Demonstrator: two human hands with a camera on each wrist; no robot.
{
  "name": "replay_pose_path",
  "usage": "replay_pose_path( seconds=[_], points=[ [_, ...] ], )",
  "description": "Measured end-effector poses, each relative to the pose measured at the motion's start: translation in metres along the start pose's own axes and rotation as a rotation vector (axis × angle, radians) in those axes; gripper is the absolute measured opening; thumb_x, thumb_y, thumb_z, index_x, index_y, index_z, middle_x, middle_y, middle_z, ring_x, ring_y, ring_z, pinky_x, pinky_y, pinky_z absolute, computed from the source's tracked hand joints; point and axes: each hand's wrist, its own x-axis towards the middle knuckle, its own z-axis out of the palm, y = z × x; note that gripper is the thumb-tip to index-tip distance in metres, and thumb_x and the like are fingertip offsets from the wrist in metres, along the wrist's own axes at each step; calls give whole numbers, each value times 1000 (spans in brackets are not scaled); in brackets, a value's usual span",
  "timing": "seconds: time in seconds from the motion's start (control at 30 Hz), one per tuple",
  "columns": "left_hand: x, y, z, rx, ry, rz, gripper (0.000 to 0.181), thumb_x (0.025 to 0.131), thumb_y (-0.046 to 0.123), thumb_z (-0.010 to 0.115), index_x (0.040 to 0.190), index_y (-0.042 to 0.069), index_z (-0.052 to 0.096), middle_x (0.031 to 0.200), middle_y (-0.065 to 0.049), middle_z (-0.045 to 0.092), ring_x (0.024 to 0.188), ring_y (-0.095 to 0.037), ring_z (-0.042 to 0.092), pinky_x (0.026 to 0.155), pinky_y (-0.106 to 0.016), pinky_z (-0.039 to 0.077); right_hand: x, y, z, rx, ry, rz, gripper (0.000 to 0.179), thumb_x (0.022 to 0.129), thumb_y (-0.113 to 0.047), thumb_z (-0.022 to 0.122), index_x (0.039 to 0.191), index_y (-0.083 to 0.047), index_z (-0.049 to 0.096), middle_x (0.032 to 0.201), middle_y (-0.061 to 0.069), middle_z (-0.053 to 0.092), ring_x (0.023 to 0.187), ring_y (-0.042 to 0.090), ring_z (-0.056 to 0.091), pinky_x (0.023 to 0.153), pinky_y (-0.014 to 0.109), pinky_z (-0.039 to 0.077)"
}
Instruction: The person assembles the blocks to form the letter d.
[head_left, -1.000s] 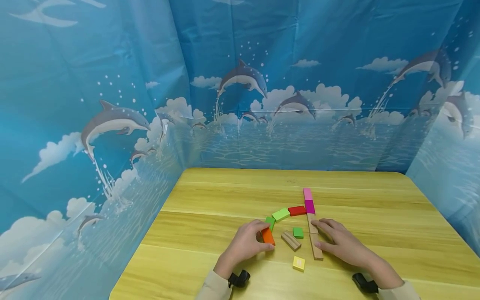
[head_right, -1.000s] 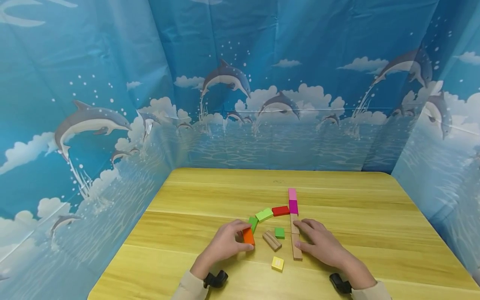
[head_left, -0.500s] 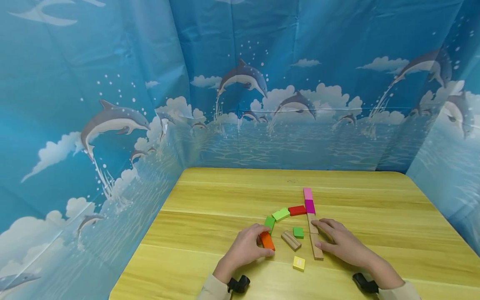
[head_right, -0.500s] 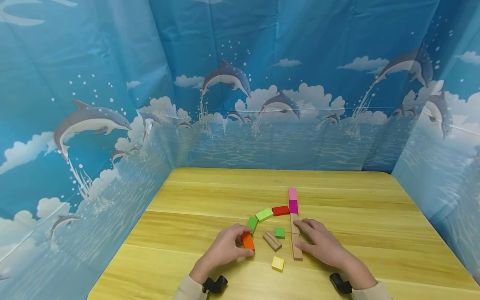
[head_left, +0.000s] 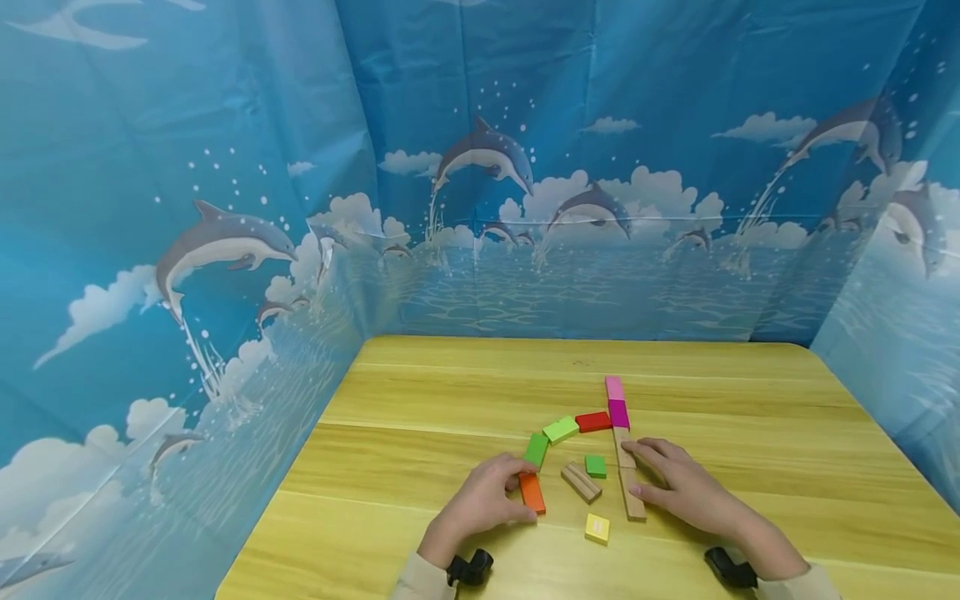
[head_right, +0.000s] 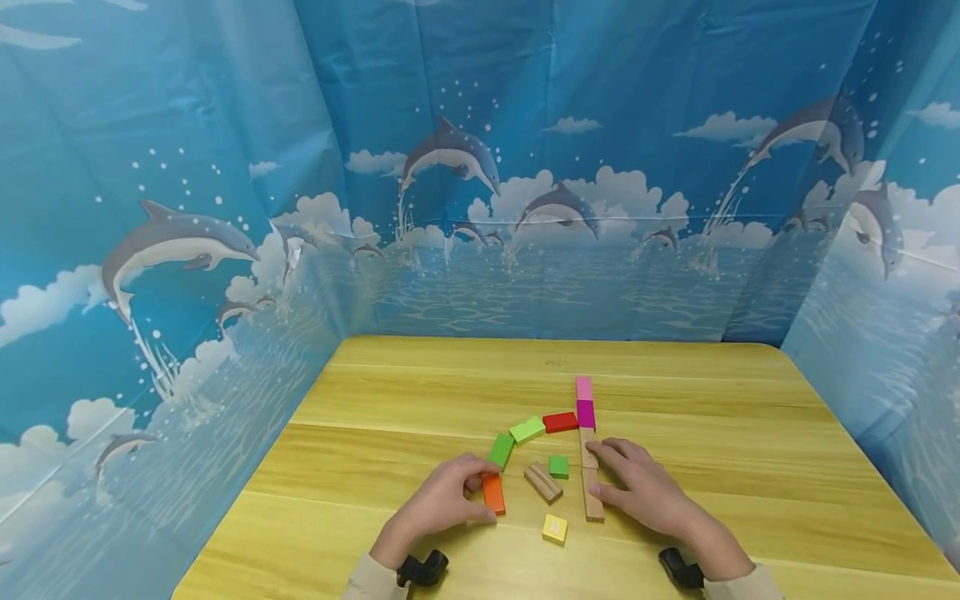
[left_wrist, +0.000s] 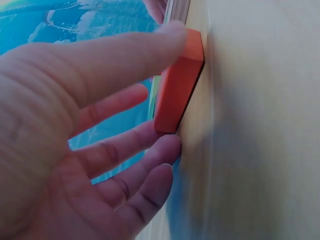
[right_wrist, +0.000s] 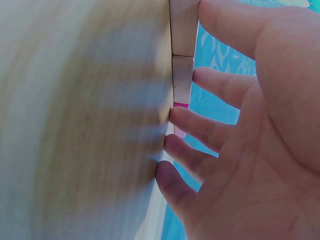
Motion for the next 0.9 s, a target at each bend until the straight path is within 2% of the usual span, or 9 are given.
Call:
replay_pose_path(
  seconds=[0.17, 0.33, 0.47, 0.9],
  points=[
    [0, -1, -2, -22, 8, -31, 57, 74, 24, 92, 126, 19, 69, 110, 12, 60, 89, -8, 57, 77, -25, 48, 0, 1, 0, 6, -3, 4, 68, 97, -54, 60, 153, -18, 46, 148, 14, 44, 134, 42, 41, 99, 65, 40],
    [2, -1, 4, -44, 60, -35, 45, 72, 25, 93, 109, 20, 69, 99, 9, 59, 82, -12, 54, 69, -23, 46, 0, 0, -2, -3, -3, 2, 69, 97, -56, 59, 152, -18, 46, 148, 15, 44, 134, 43, 41, 99, 65, 40],
    [4, 0, 10, -33, 101, -33, 41, 70, 25, 94, 98, 18, 65, 92, 5, 57, 76, -10, 51, 64, -23, 43, 0, -1, -2, -10, 2, -4, 68, 97, -56, 58, 152, -18, 46, 148, 15, 45, 133, 43, 41, 98, 65, 41],
    [4, 5, 17, 11, 147, -77, 43, 70, 30, 94, 98, 21, 62, 95, 9, 56, 77, -7, 46, 66, -23, 39, -1, -1, -2, -13, 5, -4, 68, 97, -55, 59, 152, -17, 47, 148, 15, 45, 134, 44, 41, 98, 66, 40]
  ],
)
